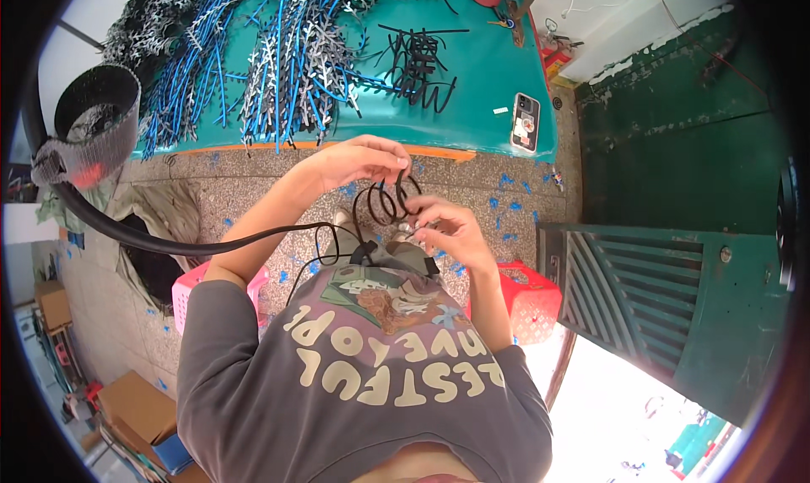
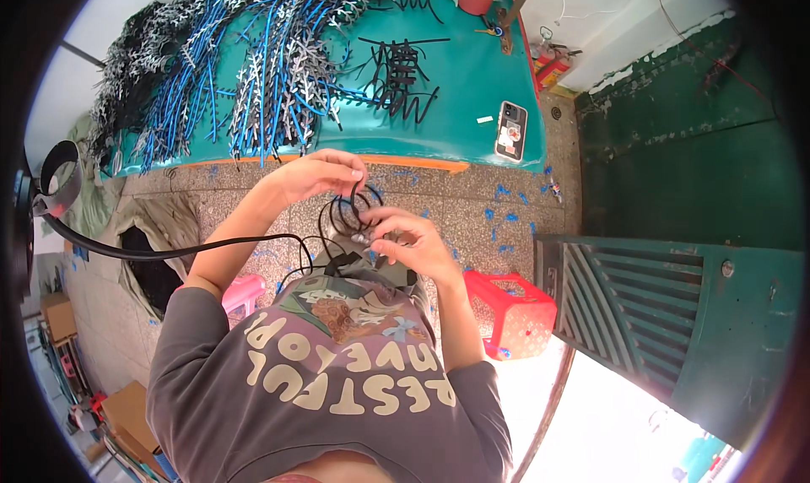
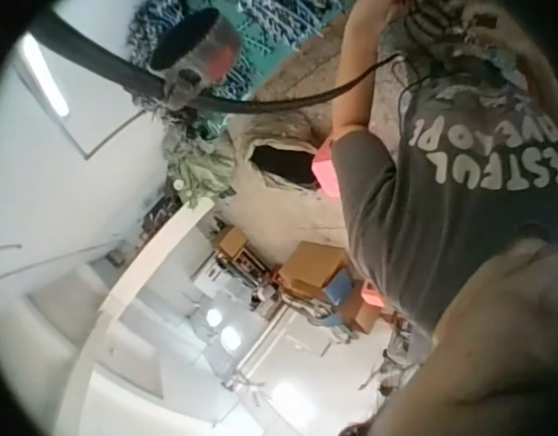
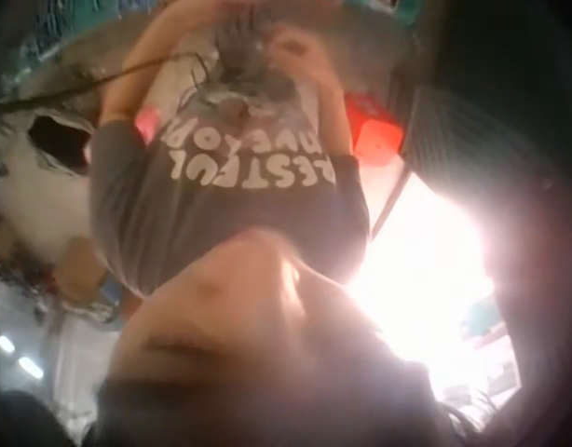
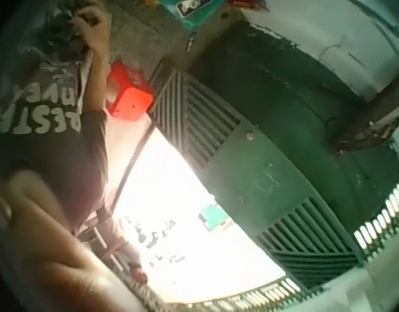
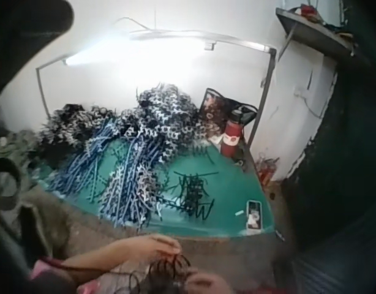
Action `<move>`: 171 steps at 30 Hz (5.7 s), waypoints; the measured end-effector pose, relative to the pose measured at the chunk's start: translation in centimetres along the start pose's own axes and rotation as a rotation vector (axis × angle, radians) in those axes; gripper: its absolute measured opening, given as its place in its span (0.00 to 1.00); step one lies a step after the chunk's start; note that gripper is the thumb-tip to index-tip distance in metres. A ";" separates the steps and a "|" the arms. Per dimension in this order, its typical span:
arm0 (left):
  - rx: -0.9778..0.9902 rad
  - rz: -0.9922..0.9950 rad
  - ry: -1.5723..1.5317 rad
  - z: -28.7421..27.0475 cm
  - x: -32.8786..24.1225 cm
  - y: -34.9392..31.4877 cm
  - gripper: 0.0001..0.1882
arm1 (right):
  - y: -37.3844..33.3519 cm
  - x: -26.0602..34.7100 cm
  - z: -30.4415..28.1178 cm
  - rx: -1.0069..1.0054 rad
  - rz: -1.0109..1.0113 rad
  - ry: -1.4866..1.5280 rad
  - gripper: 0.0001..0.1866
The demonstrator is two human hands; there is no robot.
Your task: The person picks up decorative patterned strips and coiled bands from a table and weaves the strips onto the coiled bands by hand.
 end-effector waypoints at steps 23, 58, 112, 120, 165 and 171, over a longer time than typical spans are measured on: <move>-0.006 0.757 0.098 7.1 -6.4 -4.5 0.05 | -4.3 14.1 2.5 -0.375 -0.869 -0.788 0.13; 0.019 0.963 0.396 9.6 -8.1 -7.0 0.12 | -6.2 15.6 3.0 -0.375 -1.027 -0.841 0.12; -0.640 0.489 0.308 -0.5 -8.2 -11.1 0.07 | 0.0 6.4 -0.3 -0.414 -0.253 -0.173 0.06; -0.502 0.582 -0.063 -0.9 -8.6 -12.9 0.11 | 2.1 9.4 2.5 -0.307 -0.280 -0.224 0.07; -0.141 0.654 1.196 -0.3 -12.3 -13.5 0.05 | 7.9 4.8 6.2 -0.151 -0.319 -0.242 0.15; -0.172 0.626 1.083 -1.8 -11.4 -12.8 0.06 | 7.5 3.0 4.3 -0.045 -0.122 -0.026 0.05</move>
Point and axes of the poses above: each hand's wrist, its own y-axis towards the middle knuckle, its own z-axis out of the palm, x = y × z, the point moved 8 cm from there along y, towards the middle knuckle, and after that the axes turned 8 degrees about -x, right-handed, at the moved point
